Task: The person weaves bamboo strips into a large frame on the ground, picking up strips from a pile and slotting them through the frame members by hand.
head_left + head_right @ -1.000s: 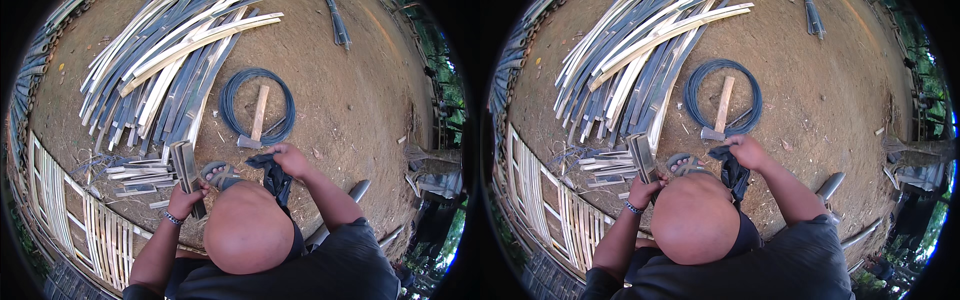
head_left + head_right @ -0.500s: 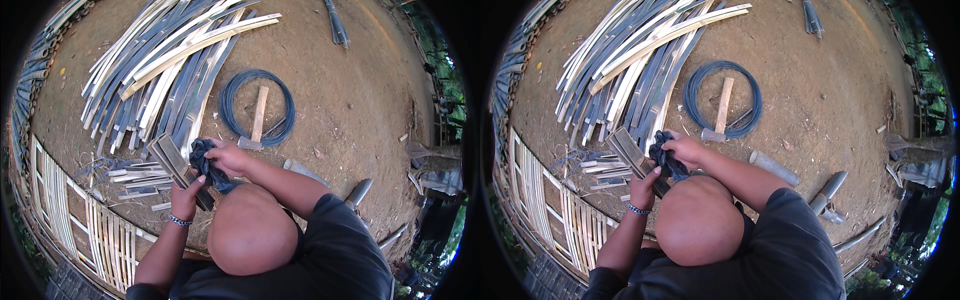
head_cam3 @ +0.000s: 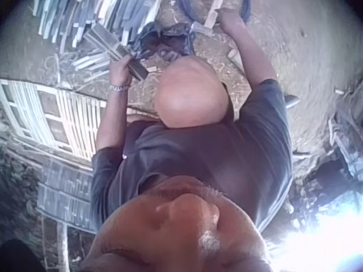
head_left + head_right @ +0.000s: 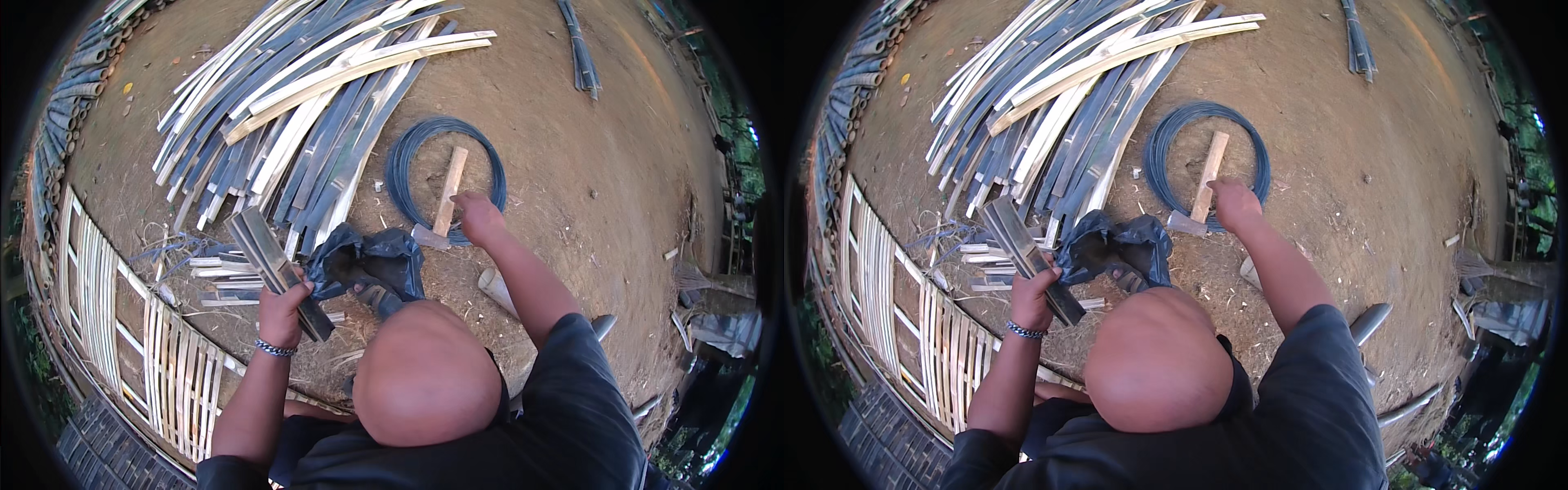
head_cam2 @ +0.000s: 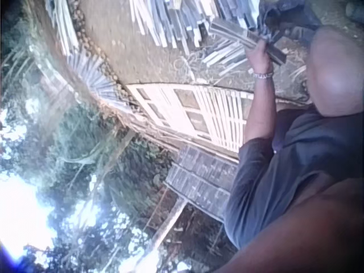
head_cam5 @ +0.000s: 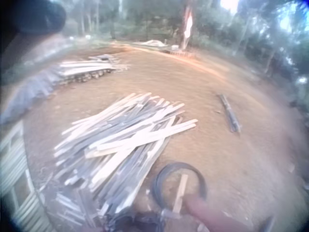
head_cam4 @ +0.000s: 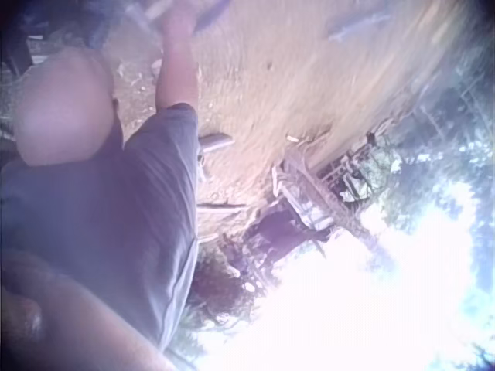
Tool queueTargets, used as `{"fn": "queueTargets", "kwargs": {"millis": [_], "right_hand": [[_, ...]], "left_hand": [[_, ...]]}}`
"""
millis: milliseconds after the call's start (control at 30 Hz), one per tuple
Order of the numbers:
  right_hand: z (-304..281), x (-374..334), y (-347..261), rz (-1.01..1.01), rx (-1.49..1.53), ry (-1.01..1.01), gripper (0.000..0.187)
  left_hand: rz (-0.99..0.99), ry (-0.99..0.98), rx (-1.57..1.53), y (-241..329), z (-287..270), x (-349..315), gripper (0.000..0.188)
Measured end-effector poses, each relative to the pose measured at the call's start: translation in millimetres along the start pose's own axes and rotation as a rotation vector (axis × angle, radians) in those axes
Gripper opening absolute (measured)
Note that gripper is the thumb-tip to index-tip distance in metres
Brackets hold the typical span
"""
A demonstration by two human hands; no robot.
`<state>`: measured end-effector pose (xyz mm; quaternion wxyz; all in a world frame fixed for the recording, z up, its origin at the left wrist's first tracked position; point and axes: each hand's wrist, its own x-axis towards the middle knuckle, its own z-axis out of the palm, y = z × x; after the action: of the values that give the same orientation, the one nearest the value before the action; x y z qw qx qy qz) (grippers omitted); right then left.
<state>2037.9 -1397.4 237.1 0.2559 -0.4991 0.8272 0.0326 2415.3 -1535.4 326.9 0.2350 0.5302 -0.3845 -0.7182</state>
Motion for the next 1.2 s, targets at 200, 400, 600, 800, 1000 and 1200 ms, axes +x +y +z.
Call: {"fn": "queueTargets", "kwargs": {"millis": [200, 400, 600, 800, 1000, 1200], "right_hand": [[30, 23, -11, -0.206, -0.499, -0.041, 0.037], [-22, 35, -29, -0.282, -0.584, -0.460, 0.039], [-45, -5, 5, 0.001, 0.083, -0.506, 0.043], [-35, -57, -62, 0.230, 1.249, -0.349, 0.036], [-40, -65, -126, 0.246, 1.100, -0.308, 0.031], [-21, -42, -143, 0.099, 1.101, -0.513, 0.036]], "left_hand": [[0.026, 0.005, 0.116, 6, 13, -9, 0.024], [0.085, 0.061, 0.265, 9, 5, -16, 0.022], [0.196, 0.056, 0.327, 8, 7, -13, 0.025], [0.148, 0.073, 0.308, 3, 1, -15, 0.034], [0.133, -0.072, 0.590, 48, 21, -19, 0.067], [0.081, -0.163, 0.705, -14, 25, -1, 0.063]]}}
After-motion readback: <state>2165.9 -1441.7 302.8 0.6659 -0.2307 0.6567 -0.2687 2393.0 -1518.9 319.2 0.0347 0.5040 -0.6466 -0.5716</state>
